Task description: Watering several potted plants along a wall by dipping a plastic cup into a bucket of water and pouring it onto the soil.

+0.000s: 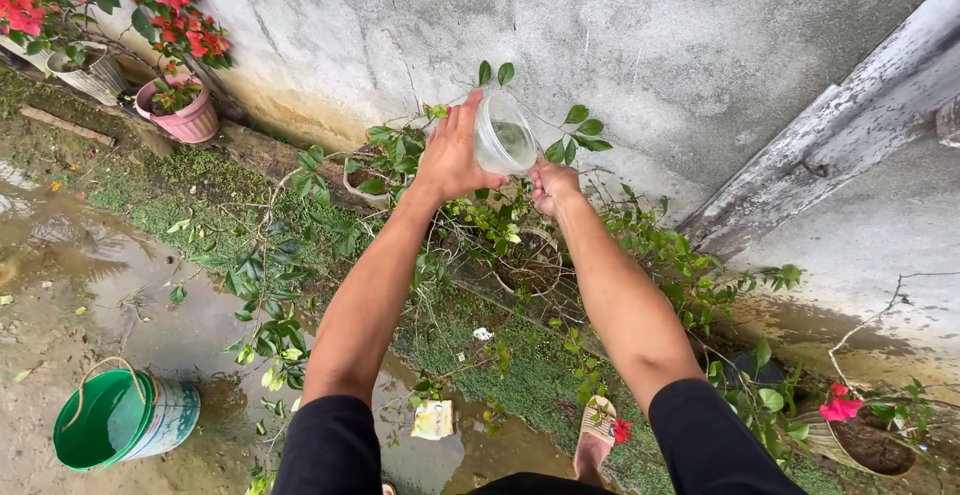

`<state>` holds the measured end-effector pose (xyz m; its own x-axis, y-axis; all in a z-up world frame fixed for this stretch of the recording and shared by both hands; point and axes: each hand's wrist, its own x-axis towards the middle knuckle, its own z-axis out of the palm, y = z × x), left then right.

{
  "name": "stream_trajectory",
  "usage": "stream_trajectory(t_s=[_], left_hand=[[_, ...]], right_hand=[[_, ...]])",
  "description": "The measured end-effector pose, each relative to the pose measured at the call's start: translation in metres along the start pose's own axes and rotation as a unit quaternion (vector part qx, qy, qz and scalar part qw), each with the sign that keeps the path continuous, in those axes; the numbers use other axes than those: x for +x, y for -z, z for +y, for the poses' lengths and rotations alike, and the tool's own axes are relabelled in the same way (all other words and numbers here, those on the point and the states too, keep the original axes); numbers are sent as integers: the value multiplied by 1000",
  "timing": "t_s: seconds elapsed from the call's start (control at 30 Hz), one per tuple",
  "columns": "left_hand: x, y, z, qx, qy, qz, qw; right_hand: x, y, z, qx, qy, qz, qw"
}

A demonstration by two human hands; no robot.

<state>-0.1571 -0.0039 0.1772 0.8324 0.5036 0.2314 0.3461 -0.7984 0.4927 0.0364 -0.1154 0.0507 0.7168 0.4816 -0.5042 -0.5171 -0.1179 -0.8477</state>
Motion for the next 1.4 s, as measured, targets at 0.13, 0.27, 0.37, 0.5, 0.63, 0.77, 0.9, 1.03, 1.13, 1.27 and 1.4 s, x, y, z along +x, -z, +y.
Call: stream_trajectory(t_s=[0.13, 0.27, 0.37, 0.5, 0.63, 0.77, 0.9, 1.03, 1.13, 1.27, 1.4], left_hand=[[0, 1, -3, 4, 3, 1, 1000], [0, 1, -7, -17, -3, 11, 1000], [-3, 6, -3, -44, 5, 5, 999], [2, 0, -6, -44, 3, 13, 999], [4, 1, -5, -9, 2, 5, 1000], [7, 4, 0, 24, -2, -4, 1000], [10, 0, -5, 34, -5, -4, 999], [12, -3, -9, 26, -3, -5, 1000], [11, 3, -6, -16, -4, 6, 1000], [7, 1, -21, -128, 6, 35, 991], [-11, 17, -20, -215, 23, 58, 975]], right_hand=[[20, -1, 7, 5, -4, -20, 1000], [32, 2, 11, 29, 6, -2, 1000], [-4, 3, -14, 23, 10, 10, 1000], [31, 10, 3, 29, 6, -50, 998], [45, 12, 16, -6, -31, -69, 997], [32, 7, 8, -30, -38, -65, 997], [25, 1, 5, -36, -27, -73, 996], [45, 0, 16, 4, -25, -56, 998], [39, -2, 9, 27, -23, -44, 998], [23, 2, 3, -20, 0, -66, 998], [1, 6, -8, 13, 29, -30, 999]])
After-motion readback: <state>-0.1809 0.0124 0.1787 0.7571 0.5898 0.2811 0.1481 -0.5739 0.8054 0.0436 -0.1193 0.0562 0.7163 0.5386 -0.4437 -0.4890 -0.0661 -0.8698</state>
